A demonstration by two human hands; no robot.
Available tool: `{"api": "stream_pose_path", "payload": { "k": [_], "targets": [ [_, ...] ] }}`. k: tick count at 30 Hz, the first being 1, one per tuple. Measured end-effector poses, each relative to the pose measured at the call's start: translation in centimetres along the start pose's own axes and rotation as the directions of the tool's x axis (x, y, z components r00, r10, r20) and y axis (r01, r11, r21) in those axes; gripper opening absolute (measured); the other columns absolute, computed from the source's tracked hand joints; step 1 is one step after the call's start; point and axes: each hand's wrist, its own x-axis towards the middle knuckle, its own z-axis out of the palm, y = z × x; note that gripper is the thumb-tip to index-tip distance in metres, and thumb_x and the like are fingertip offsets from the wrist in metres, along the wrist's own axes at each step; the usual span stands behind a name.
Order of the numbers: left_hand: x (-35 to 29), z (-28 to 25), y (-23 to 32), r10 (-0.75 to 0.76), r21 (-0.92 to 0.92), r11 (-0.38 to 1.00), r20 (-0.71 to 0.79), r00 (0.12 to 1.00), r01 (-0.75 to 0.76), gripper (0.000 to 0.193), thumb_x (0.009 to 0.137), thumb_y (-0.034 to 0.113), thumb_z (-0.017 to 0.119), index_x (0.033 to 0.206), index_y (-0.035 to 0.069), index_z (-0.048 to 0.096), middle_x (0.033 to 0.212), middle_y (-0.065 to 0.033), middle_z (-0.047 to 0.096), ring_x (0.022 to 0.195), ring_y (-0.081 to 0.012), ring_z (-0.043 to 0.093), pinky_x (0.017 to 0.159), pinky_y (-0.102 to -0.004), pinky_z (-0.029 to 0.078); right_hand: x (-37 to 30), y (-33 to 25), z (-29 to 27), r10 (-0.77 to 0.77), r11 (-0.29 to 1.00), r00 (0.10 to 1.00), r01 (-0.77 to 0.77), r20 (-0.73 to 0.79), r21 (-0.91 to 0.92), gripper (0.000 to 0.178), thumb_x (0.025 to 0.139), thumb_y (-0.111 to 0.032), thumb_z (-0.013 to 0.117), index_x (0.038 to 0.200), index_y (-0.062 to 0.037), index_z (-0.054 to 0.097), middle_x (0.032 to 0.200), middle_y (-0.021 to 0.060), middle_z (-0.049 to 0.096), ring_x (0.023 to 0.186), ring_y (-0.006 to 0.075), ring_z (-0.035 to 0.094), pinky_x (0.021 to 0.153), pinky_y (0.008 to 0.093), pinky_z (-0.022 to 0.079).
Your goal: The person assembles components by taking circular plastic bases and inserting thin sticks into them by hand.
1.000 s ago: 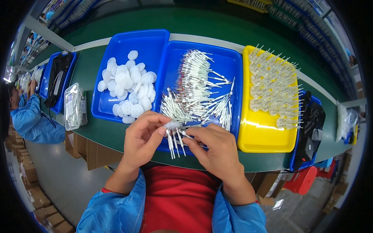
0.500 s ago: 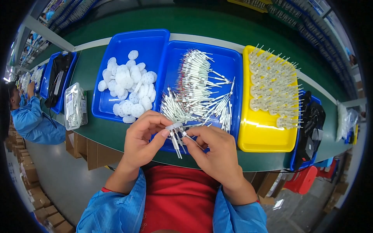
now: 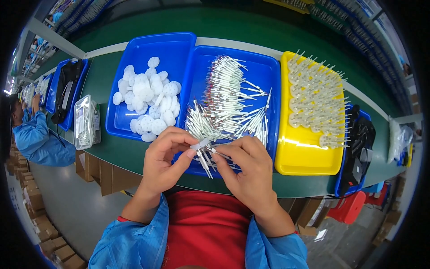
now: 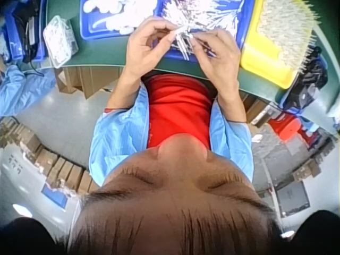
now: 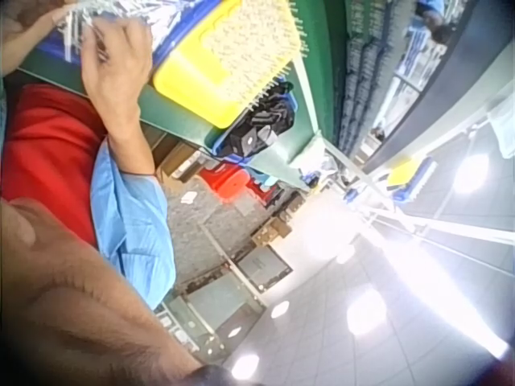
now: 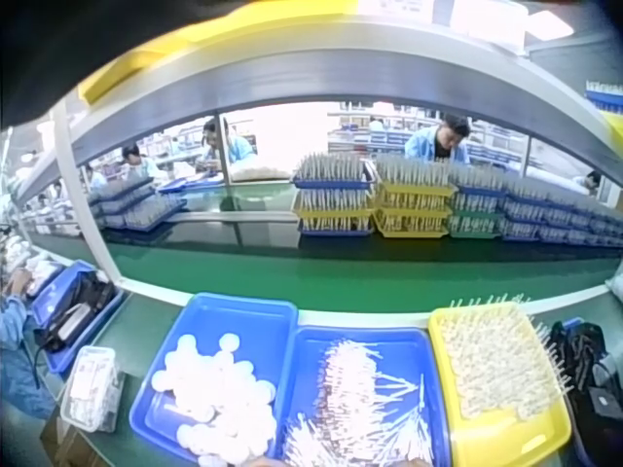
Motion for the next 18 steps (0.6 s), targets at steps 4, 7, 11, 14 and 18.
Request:
{"api": "stream_pose_path", "payload": {
  "k": [4, 7, 11, 14, 18],
  "targets": [
    [0.07, 0.0, 0.02, 0.009, 0.066, 0.998, 0.01, 1.0, -0.01, 0.023, 0.104, -0.004, 0.079, 0.126, -0.002, 0.078, 0.123, -0.0139, 0.073, 0.108, -0.0212, 0.077, 0.092, -0.0317, 0.065, -0.24, -0.61, -0.16, 0.171, 0.981, 0.982, -0.177, 0.084, 0.072, 0.019, 0.09, -0.003, 0.094, 0.105, -0.0046, 0.083, 0.085, 0.0076, 0.07, 0.069, 0.0222, 0.064, 0.063, 0.0354, 0.049],
    [0.11, -0.01, 0.03, 0.01, 0.084, 0.996, 0.02, 1.0, -0.012, 0.023, 0.103, -0.004, 0.079, 0.126, -0.003, 0.078, 0.122, -0.0137, 0.073, 0.107, -0.0213, 0.077, 0.091, -0.032, 0.065, -0.26, -0.83, -0.51, 0.273, 0.95, 0.949, -0.292, 0.159, 0.11, 0.019, 0.091, -0.004, 0.094, 0.105, -0.0036, 0.082, 0.085, 0.0068, 0.069, 0.066, 0.0174, 0.06, 0.059, 0.0325, 0.046],
    [0.11, 0.1, 0.08, 0.017, 0.091, 0.996, 0.026, 1.0, -0.019, 0.023, 0.104, -0.004, 0.078, 0.126, -0.003, 0.078, 0.122, -0.014, 0.073, 0.106, -0.0214, 0.077, 0.091, -0.0321, 0.066, -0.58, -0.65, -0.03, 0.289, 0.934, 0.946, -0.313, 0.148, 0.173, 0.019, 0.09, 0.0, 0.093, 0.105, -0.0018, 0.083, 0.084, 0.0028, 0.067, 0.067, 0.0093, 0.052, 0.06, 0.027, 0.039],
    [0.11, 0.23, -0.12, 0.009, 0.06, 0.998, -0.013, 1.0, -0.008, 0.022, 0.104, -0.004, 0.078, 0.126, -0.003, 0.078, 0.122, -0.0143, 0.073, 0.106, -0.0214, 0.077, 0.091, -0.032, 0.066, -0.5, -0.76, -0.07, 0.21, 0.953, 0.967, -0.235, 0.143, 0.189, 0.018, 0.09, -0.001, 0.093, 0.104, -0.002, 0.082, 0.084, 0.0023, 0.067, 0.067, 0.0086, 0.053, 0.06, 0.0264, 0.038],
    [0.1, 0.23, 0.02, 0.016, 0.068, 0.998, -0.01, 1.0, -0.015, 0.022, 0.104, -0.004, 0.078, 0.126, -0.003, 0.078, 0.122, -0.0145, 0.073, 0.106, -0.0215, 0.077, 0.09, -0.0318, 0.066, -0.61, -0.61, 0.03, 0.256, 0.946, 0.958, -0.276, 0.131, 0.169, 0.018, 0.09, -0.001, 0.094, 0.104, -0.003, 0.082, 0.084, 0.0021, 0.067, 0.067, 0.009, 0.053, 0.06, 0.027, 0.039]
  ]
}}
